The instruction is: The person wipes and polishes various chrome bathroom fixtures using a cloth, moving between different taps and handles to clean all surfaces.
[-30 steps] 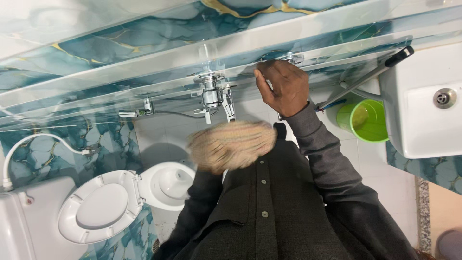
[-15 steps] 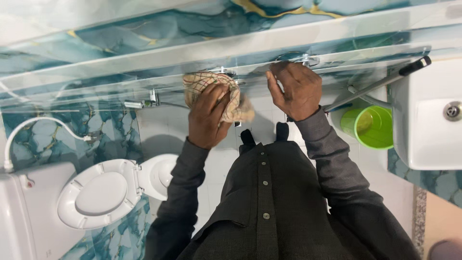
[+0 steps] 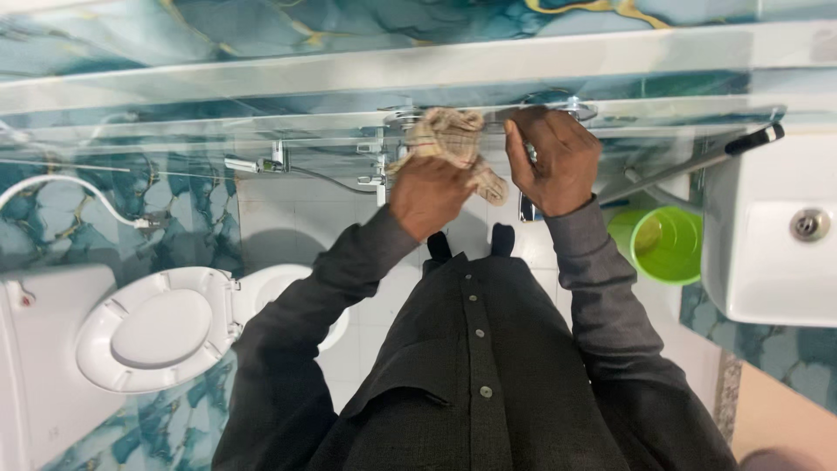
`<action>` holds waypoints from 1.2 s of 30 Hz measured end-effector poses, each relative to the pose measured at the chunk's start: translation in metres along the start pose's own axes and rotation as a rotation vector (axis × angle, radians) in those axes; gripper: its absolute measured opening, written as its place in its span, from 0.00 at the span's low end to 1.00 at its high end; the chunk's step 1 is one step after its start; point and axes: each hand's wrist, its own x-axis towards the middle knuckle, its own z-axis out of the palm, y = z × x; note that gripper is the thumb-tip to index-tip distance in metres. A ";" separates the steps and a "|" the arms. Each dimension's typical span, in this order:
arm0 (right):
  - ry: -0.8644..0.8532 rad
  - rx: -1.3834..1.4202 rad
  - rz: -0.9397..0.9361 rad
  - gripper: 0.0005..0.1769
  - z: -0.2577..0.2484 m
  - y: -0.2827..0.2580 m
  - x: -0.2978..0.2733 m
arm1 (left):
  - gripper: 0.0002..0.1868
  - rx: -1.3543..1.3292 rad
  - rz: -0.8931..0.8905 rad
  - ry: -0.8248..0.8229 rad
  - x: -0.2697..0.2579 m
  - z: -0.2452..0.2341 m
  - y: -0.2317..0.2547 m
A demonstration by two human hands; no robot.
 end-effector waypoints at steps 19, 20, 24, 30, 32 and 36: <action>-0.010 0.029 -0.010 0.02 0.004 0.005 -0.006 | 0.22 0.140 0.217 0.284 -0.013 -0.025 -0.024; 0.001 0.020 0.003 0.02 0.003 0.003 -0.006 | 0.24 0.011 0.198 0.372 -0.017 -0.025 -0.023; 0.023 0.001 -0.002 0.03 0.001 0.006 -0.006 | 0.17 0.082 0.074 0.453 -0.033 -0.034 -0.031; 0.036 0.020 -0.012 0.04 0.004 0.008 -0.006 | 0.21 0.084 -0.007 0.479 -0.014 -0.052 -0.024; 0.000 0.030 -0.042 0.04 0.003 0.009 -0.008 | 0.21 0.052 0.048 0.346 -0.005 -0.054 -0.021; -0.002 -0.009 -0.035 0.04 0.007 0.007 -0.009 | 0.19 0.127 0.129 0.352 -0.001 -0.052 -0.012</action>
